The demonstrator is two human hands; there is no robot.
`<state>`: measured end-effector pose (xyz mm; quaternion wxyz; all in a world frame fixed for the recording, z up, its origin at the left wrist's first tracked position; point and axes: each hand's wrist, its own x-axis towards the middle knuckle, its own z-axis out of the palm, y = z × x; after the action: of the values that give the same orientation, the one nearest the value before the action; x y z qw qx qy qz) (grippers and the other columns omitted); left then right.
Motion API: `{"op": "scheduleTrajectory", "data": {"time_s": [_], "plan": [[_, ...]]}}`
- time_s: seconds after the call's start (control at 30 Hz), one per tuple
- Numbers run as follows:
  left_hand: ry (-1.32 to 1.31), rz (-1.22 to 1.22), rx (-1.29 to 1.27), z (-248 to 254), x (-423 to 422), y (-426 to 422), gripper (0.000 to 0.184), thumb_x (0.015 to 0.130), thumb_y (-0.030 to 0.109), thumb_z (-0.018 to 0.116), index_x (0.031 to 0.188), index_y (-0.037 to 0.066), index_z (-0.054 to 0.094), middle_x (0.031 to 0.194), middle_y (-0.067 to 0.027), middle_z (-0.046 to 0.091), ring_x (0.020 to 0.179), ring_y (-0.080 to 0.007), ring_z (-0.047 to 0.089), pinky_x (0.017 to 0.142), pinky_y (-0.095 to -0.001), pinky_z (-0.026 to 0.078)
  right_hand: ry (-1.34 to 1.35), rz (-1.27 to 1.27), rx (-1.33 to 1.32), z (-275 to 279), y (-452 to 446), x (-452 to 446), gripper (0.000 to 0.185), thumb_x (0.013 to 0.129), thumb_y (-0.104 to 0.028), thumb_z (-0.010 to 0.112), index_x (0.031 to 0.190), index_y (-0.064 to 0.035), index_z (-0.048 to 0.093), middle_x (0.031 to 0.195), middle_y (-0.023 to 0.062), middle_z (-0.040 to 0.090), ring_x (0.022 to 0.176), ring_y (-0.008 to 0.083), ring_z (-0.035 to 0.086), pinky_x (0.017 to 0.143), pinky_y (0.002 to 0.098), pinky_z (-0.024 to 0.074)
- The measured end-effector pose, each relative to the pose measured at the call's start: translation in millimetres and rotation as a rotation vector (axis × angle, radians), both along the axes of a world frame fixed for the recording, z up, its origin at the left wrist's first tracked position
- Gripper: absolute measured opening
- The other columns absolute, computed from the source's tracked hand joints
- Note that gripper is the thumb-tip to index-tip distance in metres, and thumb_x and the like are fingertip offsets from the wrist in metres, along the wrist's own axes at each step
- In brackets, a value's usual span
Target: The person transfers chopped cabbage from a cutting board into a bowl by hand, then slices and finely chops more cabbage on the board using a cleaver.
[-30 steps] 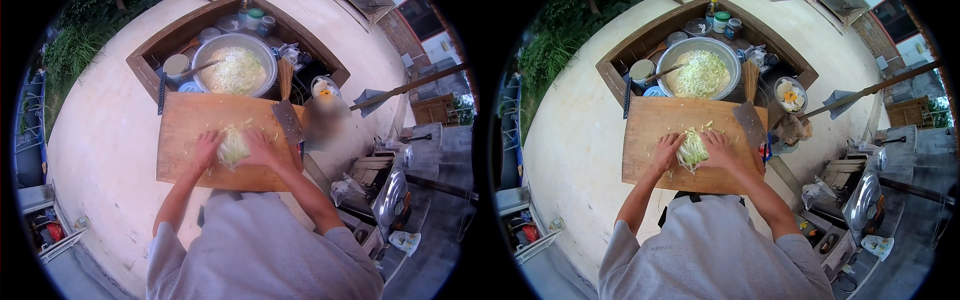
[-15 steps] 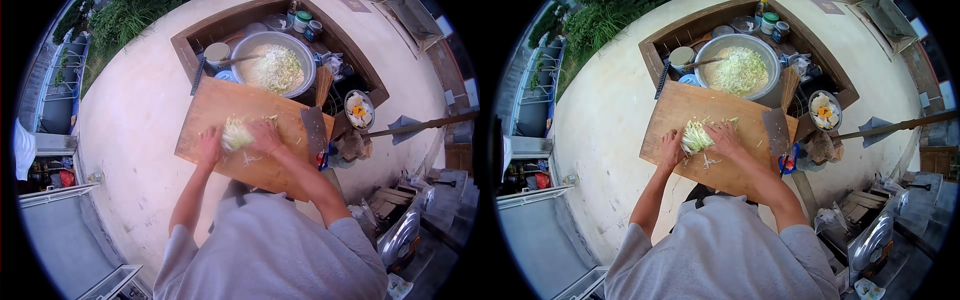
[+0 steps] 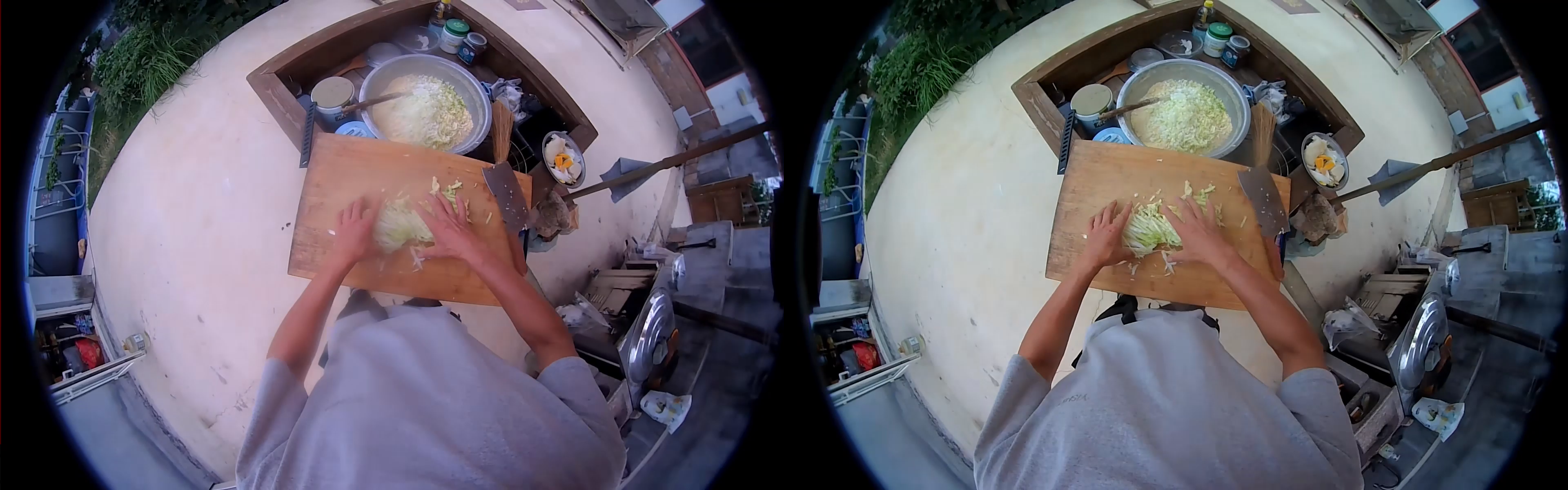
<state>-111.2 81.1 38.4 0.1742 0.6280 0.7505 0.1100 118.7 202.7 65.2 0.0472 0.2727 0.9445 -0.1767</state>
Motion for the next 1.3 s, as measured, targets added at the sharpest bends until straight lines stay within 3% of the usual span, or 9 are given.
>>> {"op": "scheduleTrajectory", "data": {"time_s": [0.2,0.33,0.5,0.6,0.9,1.03,1.07,1.23,1.3], "plan": [[-0.176,-0.283,0.099,-32.0,-12.8,9.9,0.108,0.058,0.015,0.087,0.151,0.0,0.035,0.151,-0.0213,0.043,0.138,-0.0402,0.042,0.113,-0.0423,0.04,-0.12,-0.048,0.046,2.3,-33.3,-15.7,0.122,0.06,-0.041,0.092,0.16,-0.0203,0.024,0.163,0.016,0.024,0.151,0.0383,0.021,0.117,0.0674,0.015],[-0.158,-0.38,0.227,-56.5,-16.0,5.7,0.107,0.058,0.015,0.087,0.15,-0.002,0.036,0.148,-0.0221,0.047,0.136,-0.0389,0.045,0.113,-0.0422,0.04,0.023,0.033,0.161,-15.7,-11.4,-11.5,0.11,0.067,-0.027,0.089,0.158,-0.0179,0.028,0.16,0.0101,0.031,0.149,0.0298,0.028,0.119,0.0598,0.0205],[-0.277,-0.359,0.147,-20.3,-10.9,4.3,0.092,0.065,0.019,0.086,0.144,-0.001,0.045,0.143,-0.0203,0.052,0.135,-0.0377,0.047,0.114,-0.0444,0.038,0.142,-0.001,0.073,-14.6,-3.5,1.1,0.1,0.07,-0.021,0.087,0.155,-0.0129,0.034,0.155,0.0091,0.039,0.145,0.0274,0.034,0.119,0.05,0.0255],[-0.076,-0.297,0.094,-8.9,-10.5,-2.9,0.121,0.057,0.033,0.093,0.156,0.004,0.029,0.156,-0.0222,0.038,0.144,-0.04,0.035,0.12,-0.0496,0.027,0.257,-0.075,0.086,0.1,-15.7,18.9,0.098,0.07,-0.023,0.087,0.153,-0.0111,0.036,0.154,0.0132,0.039,0.143,0.0318,0.035,0.118,0.0479,0.0278],[0.148,-0.117,0.062,-0.3,-3.1,-43.1,0.137,0.05,0.042,0.097,0.161,0.02,0.021,0.162,-0.0239,0.023,0.148,-0.0419,0.026,0.117,-0.0638,0.018,0.349,-0.248,-0.008,24.0,-57.9,102.3,0.092,0.071,-0.019,0.086,0.15,-0.008,0.04,0.146,0.0181,0.042,0.134,0.0386,0.041,0.112,0.0464,0.0346],[-0.113,-0.001,-0.058,0.5,-30.3,-57.0,0.142,0.048,0.038,0.099,0.162,0.016,0.017,0.161,-0.03,0.018,0.15,-0.0462,0.019,0.118,-0.0608,0.017,0.545,-0.127,-0.068,-4.7,-71.9,98.5,0.041,0.083,-0.018,0.072,0.123,-0.0093,0.066,0.113,0.0085,0.063,0.109,0.0304,0.06,0.093,0.0417,0.0492],[-0.117,0.03,-0.081,1.7,-33.7,-60.6,0.143,0.049,0.037,0.099,0.162,0.014,0.015,0.16,-0.0316,0.018,0.149,-0.0471,0.019,0.118,-0.0586,0.018,0.513,-0.145,-0.294,-15.4,-76.0,93.2,0.031,0.09,-0.015,0.068,0.12,-0.0074,0.068,0.105,0.0117,0.068,0.097,0.0318,0.066,0.085,0.0401,0.0542],[-0.037,-0.144,-0.073,-23.4,-56.4,-67.2,0.14,0.046,0.035,0.1,0.161,0.013,0.022,0.158,-0.0294,0.024,0.146,-0.0485,0.024,0.118,-0.0581,0.023,0.486,-0.068,-0.728,-114.9,-58.2,58.1,0.024,0.093,-0.013,0.065,0.115,-0.0071,0.071,0.106,0.0139,0.073,0.097,0.0282,0.071,0.086,0.0351,0.0544],[-0.072,-0.134,0.014,-25.6,-66.4,-65.9,0.132,0.049,0.038,0.098,0.159,0.015,0.029,0.158,-0.0237,0.03,0.141,-0.0465,0.031,0.116,-0.0557,0.028,0.532,-0.122,-0.625,-97.1,-42.6,48.3,0.025,0.092,-0.011,0.064,0.115,-0.0074,0.072,0.108,0.0136,0.073,0.098,0.0258,0.071,0.087,0.0346,0.0541]]}}
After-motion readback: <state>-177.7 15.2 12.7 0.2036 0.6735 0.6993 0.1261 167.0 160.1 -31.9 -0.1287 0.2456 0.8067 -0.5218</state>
